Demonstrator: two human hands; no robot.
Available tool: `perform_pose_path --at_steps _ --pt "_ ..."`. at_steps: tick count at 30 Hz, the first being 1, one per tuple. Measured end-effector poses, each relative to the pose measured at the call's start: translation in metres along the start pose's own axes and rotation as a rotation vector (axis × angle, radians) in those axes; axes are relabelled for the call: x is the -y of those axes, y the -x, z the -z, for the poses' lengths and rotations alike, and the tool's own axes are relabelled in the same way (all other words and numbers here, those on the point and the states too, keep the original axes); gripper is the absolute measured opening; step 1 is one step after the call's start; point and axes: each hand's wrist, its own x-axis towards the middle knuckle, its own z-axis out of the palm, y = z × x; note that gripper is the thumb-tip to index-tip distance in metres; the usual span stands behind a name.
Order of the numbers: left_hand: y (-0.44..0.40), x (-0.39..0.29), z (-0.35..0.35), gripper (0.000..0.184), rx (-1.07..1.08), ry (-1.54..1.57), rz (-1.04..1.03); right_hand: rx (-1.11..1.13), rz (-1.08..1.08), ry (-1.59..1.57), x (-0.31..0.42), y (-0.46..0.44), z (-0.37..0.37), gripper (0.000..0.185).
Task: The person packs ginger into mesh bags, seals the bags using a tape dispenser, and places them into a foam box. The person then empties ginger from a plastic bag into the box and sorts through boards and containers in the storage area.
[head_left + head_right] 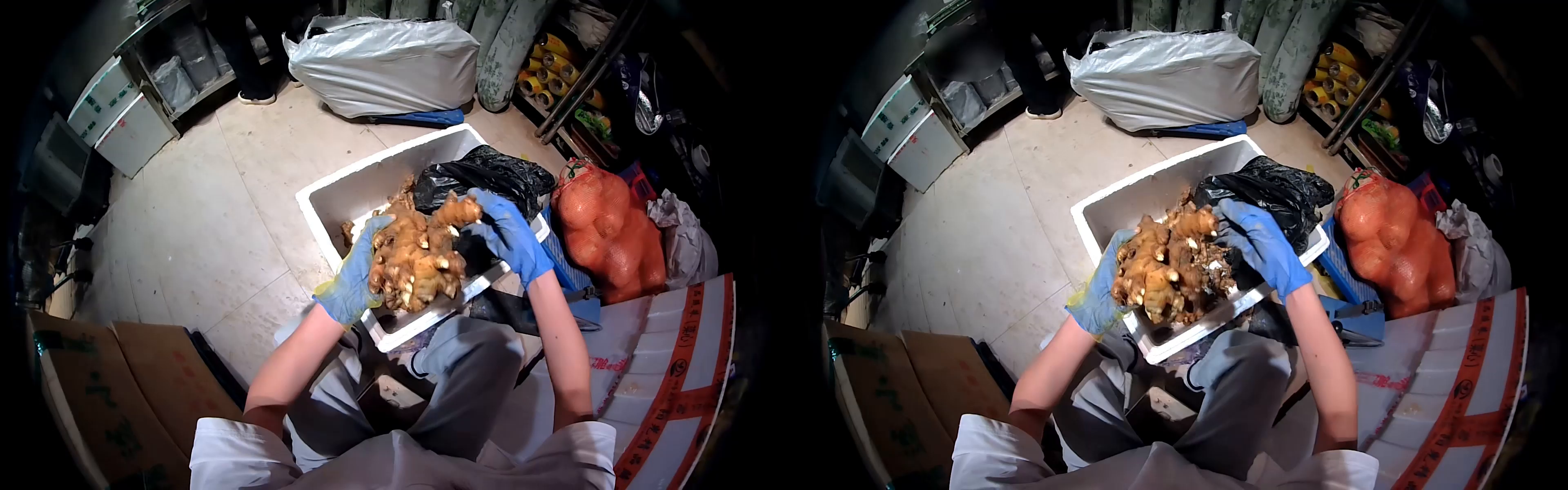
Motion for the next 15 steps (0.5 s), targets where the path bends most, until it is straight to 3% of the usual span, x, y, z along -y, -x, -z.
perform_pose_path --at_steps 2,3,5,6,7,9,13,15 --pt "-0.004 0.019 0.014 0.046 -0.082 0.115 0.268 0.036 -0.031 0.097 -0.025 0.003 -0.008 0.026" --pt "-0.007 0.028 0.025 0.046 0.052 0.159 0.373 0.073 -0.046 0.121 -0.038 0.003 -0.014 0.025" --pt "-0.004 0.054 0.048 0.04 0.075 0.202 0.296 0.143 -0.079 0.134 -0.058 0.002 -0.025 0.023" --pt "0.003 0.058 0.05 0.033 0.137 -0.103 0.257 0.181 -0.097 0.133 -0.065 0.0 -0.029 0.022" --pt "0.005 0.063 0.049 0.031 0.445 -0.589 -0.165 0.223 -0.115 0.129 -0.072 -0.001 -0.034 0.021" --pt "-0.001 0.079 0.061 0.033 0.397 0.055 0.309 0.31 -0.145 0.128 -0.084 -0.008 -0.046 0.019" --pt "0.006 0.086 0.062 0.039 0.294 0.323 0.339 0.459 -0.174 0.115 -0.103 -0.012 -0.073 0.015" --pt "0.003 0.073 0.051 0.035 0.431 0.004 0.056 0.507 -0.161 0.122 -0.11 -0.009 -0.085 0.014"
